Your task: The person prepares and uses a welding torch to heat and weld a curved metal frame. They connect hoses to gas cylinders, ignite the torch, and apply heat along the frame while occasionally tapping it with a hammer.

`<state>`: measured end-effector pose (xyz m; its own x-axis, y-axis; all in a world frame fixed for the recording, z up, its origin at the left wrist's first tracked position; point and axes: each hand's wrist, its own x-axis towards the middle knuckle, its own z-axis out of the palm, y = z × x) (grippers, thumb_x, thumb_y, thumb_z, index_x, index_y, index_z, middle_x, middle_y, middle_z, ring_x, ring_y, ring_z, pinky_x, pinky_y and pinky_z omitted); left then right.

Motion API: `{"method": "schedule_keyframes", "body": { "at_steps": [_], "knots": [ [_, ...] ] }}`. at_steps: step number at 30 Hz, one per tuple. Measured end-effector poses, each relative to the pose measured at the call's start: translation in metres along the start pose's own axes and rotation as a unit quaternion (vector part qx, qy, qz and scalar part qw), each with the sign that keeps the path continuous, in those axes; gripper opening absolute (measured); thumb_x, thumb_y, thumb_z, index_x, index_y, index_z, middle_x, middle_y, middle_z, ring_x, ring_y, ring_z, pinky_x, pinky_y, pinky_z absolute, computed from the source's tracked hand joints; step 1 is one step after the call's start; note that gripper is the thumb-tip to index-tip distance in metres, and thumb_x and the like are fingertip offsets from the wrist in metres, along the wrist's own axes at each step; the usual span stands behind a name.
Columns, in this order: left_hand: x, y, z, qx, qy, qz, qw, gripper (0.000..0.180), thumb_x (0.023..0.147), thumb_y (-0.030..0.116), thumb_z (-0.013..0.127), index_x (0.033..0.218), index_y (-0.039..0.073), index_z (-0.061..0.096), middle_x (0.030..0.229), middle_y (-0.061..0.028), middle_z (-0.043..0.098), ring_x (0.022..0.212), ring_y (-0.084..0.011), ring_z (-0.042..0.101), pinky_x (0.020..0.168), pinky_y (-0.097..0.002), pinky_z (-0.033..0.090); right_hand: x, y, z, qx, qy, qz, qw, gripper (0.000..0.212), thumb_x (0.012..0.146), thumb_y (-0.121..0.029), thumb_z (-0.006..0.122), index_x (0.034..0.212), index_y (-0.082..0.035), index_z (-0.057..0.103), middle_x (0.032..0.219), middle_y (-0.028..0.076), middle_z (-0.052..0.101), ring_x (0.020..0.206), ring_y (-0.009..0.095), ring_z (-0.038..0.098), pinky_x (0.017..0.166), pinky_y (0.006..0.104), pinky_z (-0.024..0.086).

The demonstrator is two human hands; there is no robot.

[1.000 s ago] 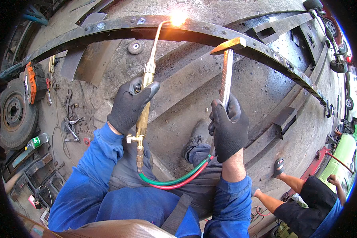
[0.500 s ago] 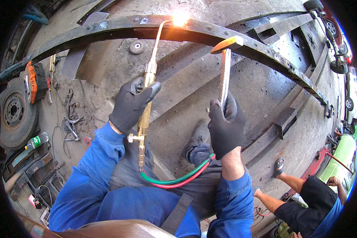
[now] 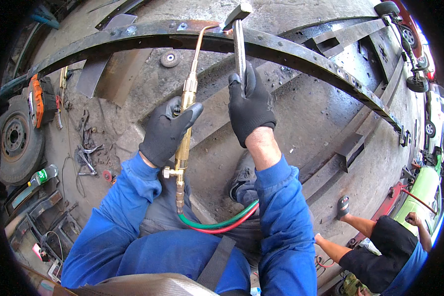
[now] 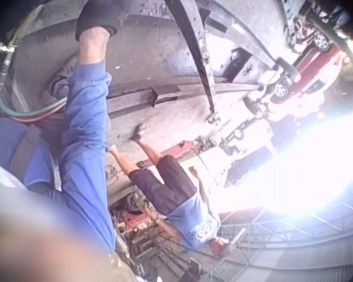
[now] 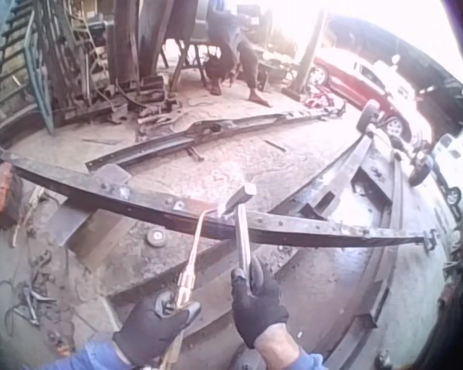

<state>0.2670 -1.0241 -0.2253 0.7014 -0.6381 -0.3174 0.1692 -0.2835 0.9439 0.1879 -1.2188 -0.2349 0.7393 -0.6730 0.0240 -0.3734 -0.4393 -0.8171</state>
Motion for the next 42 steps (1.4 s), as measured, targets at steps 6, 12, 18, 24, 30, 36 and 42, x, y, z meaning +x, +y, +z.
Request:
{"method": "schedule_keyframes", "body": {
  "at_steps": [6,12,18,24,30,36,42],
  "knots": [
    [0.004,-0.004,-0.003,0.014,-0.005,-0.003,1.000,0.030,0.102,0.033,0.073,0.097,0.003,0.071,0.073,0.0011,0.061,0.070,-0.0058,0.054,0.063,-0.0297,0.047,-0.005,-0.023,-0.021,0.068,0.092,-0.108,0.988,0.041,0.111,-0.022,0.059,0.148,-0.005,0.057,0.090,0.000,0.063,0.075,0.004,0.060,0.059,0.0224,0.049],
    [0.004,-0.006,-0.003,-0.010,0.002,-0.005,1.000,0.029,0.102,0.031,0.073,0.100,0.003,0.072,0.075,0.0015,0.061,0.071,-0.0057,0.053,0.065,-0.0299,0.047,0.009,-0.018,-0.005,-0.074,0.043,-0.060,0.995,0.054,0.109,-0.025,0.057,0.155,0.001,0.047,0.126,0.028,0.070,0.112,0.040,0.073,0.094,0.0452,0.058],
    [-0.002,-0.009,-0.006,-0.001,0.009,-0.003,1.000,0.027,0.103,0.031,0.072,0.102,0.004,0.070,0.078,0.0040,0.060,0.073,-0.0044,0.051,0.066,-0.0276,0.045,-0.006,-0.022,-0.025,0.126,0.097,-0.008,0.987,0.055,0.107,-0.022,0.062,0.154,0.002,0.048,0.128,0.028,0.070,0.113,0.035,0.074,0.095,0.0407,0.058],
    [-0.005,-0.003,-0.007,-0.004,0.006,0.007,1.000,0.025,0.103,0.028,0.072,0.104,0.003,0.071,0.077,0.0023,0.061,0.073,-0.0046,0.053,0.066,-0.0280,0.047,0.010,-0.039,-0.008,-0.067,0.018,0.010,0.998,0.047,0.108,-0.025,0.056,0.149,-0.003,0.051,0.120,0.031,0.069,0.112,0.051,0.068,0.096,0.0519,0.054],
    [-0.007,-0.004,-0.008,0.023,0.005,0.009,1.000,0.024,0.103,0.028,0.072,0.104,0.004,0.071,0.076,0.0022,0.061,0.073,-0.0042,0.052,0.066,-0.0282,0.047,0.002,-0.031,-0.032,0.119,0.131,-0.062,0.982,0.044,0.109,-0.020,0.060,0.149,-0.002,0.051,0.109,0.018,0.071,0.091,0.021,0.069,0.081,0.0360,0.057],
    [-0.008,-0.001,-0.009,0.015,0.011,0.017,1.000,0.028,0.102,0.031,0.072,0.103,0.003,0.070,0.076,0.0012,0.061,0.073,-0.0050,0.052,0.066,-0.0291,0.047,0.011,-0.024,-0.003,-0.149,0.004,0.077,0.986,0.042,0.108,-0.028,0.060,0.140,-0.001,0.058,0.127,0.029,0.069,0.115,0.045,0.068,0.100,0.0449,0.052],
    [-0.011,-0.004,-0.010,0.035,0.015,0.012,0.999,0.026,0.102,0.029,0.073,0.102,0.003,0.070,0.076,0.0021,0.060,0.072,-0.0054,0.052,0.065,-0.0296,0.047,0.000,-0.034,-0.030,0.075,0.148,-0.084,0.983,0.042,0.108,-0.021,0.060,0.145,-0.002,0.052,0.100,0.017,0.070,0.088,0.026,0.072,0.077,0.0372,0.058]
  ]
}}
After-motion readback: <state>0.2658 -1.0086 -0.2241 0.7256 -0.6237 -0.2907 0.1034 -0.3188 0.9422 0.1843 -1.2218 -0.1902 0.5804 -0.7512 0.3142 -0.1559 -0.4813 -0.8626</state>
